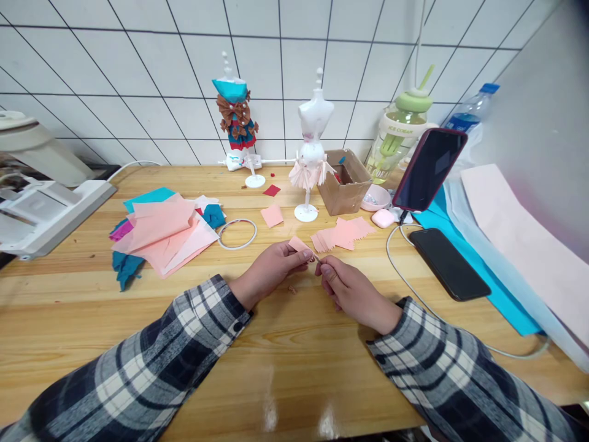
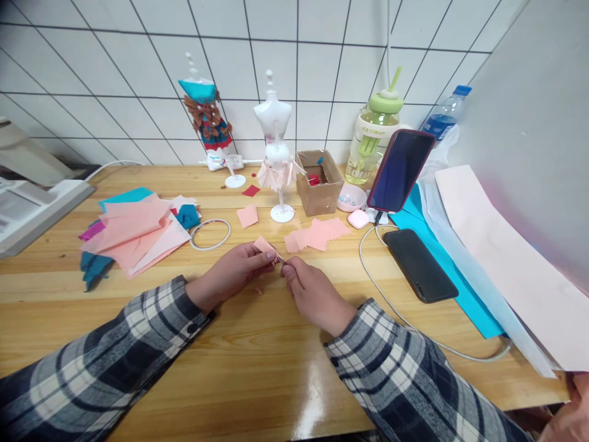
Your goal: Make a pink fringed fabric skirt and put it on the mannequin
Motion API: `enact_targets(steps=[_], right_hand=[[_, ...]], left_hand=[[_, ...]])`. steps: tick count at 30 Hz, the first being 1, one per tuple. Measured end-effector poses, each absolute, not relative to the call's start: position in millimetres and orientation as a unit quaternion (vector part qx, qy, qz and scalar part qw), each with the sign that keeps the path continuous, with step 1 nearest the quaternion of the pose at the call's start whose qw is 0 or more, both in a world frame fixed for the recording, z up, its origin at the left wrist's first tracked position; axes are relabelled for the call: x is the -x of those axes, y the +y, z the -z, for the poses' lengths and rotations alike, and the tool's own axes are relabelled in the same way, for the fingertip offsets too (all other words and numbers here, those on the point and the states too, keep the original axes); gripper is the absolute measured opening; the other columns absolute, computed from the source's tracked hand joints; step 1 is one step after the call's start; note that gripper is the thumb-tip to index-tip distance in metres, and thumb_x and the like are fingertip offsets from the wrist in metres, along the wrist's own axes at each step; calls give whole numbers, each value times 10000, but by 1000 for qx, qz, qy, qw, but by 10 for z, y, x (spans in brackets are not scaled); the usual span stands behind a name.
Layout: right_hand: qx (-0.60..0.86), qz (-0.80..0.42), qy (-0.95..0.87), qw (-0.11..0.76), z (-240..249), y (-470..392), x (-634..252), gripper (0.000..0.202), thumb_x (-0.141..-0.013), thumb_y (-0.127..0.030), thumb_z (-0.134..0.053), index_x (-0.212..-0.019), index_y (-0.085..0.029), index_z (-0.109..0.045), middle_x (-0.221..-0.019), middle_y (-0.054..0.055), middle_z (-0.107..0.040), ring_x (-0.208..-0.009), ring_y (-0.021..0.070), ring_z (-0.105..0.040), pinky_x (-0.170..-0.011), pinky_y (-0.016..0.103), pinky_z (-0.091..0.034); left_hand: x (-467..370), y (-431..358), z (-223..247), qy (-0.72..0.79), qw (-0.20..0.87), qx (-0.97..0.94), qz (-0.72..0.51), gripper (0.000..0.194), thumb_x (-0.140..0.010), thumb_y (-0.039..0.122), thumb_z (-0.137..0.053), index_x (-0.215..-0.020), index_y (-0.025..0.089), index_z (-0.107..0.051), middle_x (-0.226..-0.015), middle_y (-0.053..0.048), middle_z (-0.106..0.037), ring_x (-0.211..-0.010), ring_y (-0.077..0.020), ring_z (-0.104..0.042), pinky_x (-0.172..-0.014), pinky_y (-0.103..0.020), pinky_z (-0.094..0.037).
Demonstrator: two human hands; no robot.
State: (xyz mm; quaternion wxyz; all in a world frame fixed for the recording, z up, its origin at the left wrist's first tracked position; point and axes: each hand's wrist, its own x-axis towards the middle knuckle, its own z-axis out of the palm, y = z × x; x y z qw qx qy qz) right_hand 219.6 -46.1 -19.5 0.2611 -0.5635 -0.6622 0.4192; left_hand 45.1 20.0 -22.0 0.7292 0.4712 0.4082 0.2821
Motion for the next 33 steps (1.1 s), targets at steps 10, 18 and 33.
enact_targets(steps=[10,18,33], right_hand=[[565,-410,-669,257,181,-453,-2206,320,-991,-424,-255,-880,-223,-479,-646,-36,-471,-535,117,-452,-501,238,-369],[562,-421,-663,260,164,-453,-2202,325,-989,-432,-257,-872,-224,-477,-631,-39,-459,-533,120,-442,-497,239,-359],[564,-409,-670,255,178,-443,-2204,313,-987,-426,-265,-816,-233,-442,-639,-36,-455,-546,134,-444,-521,253,-348]], left_hand=[[-450,203,216,408,732,-467,-282,308,-671,415,-770,-795,145,-688,-816,-27,-684,-771,-145,-590,-780,-288,-438],[-440,204,222,411,728,-475,-274,304,-672,415,-766,-784,142,-692,-779,-28,-682,-739,-154,-596,-727,-283,-438],[-441,200,206,405,739,-462,-276,265,-683,380,-768,-788,149,-692,-797,-14,-681,-742,-134,-581,-738,-268,-424]])
